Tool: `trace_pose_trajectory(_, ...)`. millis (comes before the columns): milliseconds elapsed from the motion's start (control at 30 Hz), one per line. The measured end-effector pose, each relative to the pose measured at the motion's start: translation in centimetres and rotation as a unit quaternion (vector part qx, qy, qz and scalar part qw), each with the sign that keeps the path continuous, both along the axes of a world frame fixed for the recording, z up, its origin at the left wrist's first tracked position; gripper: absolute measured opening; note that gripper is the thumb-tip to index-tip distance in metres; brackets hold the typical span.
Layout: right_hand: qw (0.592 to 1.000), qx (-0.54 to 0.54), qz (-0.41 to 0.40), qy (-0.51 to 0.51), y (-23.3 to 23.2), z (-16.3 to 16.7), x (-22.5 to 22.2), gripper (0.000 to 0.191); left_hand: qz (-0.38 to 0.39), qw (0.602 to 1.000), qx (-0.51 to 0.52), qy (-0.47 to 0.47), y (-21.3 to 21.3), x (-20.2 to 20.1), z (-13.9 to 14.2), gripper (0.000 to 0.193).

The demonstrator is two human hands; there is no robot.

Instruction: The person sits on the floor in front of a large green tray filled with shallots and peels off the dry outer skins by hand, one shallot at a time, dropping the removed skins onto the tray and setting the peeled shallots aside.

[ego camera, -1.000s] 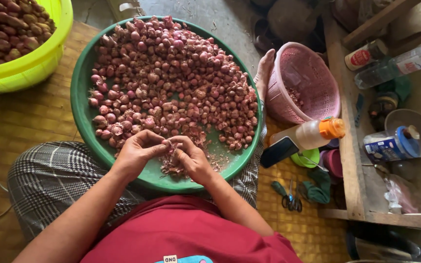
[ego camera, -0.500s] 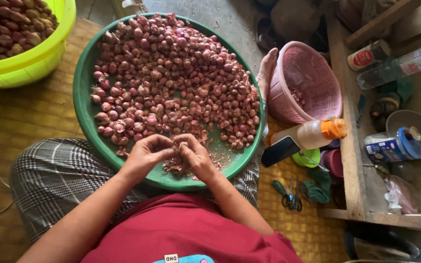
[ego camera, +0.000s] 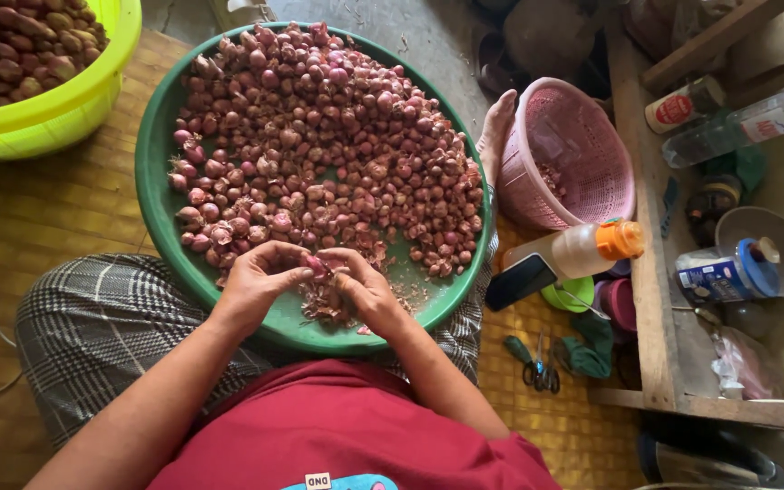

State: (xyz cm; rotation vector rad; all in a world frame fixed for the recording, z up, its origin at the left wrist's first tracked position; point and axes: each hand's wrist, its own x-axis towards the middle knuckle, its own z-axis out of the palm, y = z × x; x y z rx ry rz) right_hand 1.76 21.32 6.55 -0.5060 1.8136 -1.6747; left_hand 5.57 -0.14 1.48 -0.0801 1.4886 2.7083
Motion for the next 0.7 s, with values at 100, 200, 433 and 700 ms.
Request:
trace_pose_trajectory(100, 1.000, 0.001, 0.016, 0.011, -0.2, 0.2, 0.1, 0.033, -0.005, 1.000, -0.003, -0.012, -0.1, 0.1, -0.1, 0.026)
trace_pose_trajectory(200, 1.000, -0.005, 0.014, 0.008, -0.4, 0.3, 0.2, 0.030, -0.014, 1.000, 0.014, -0.025, 0.0, 0.2, -0.3, 0.028)
trace_pose_trajectory(433, 1.000, 0.029, 0.006, 0.009, -0.5, 0.2, 0.5, 0.033, 0.010, 1.000, -0.012, -0.018, 0.3, 0.0, -0.8, 0.031)
trace_pose_trajectory(700, 0.997, -0.008, -0.062, -0.035, -1.2, 0.6, 0.1, 0.037, -0.006, 0.997, 0.072, -0.007, 0.3, -0.1, -0.8, 0.032)
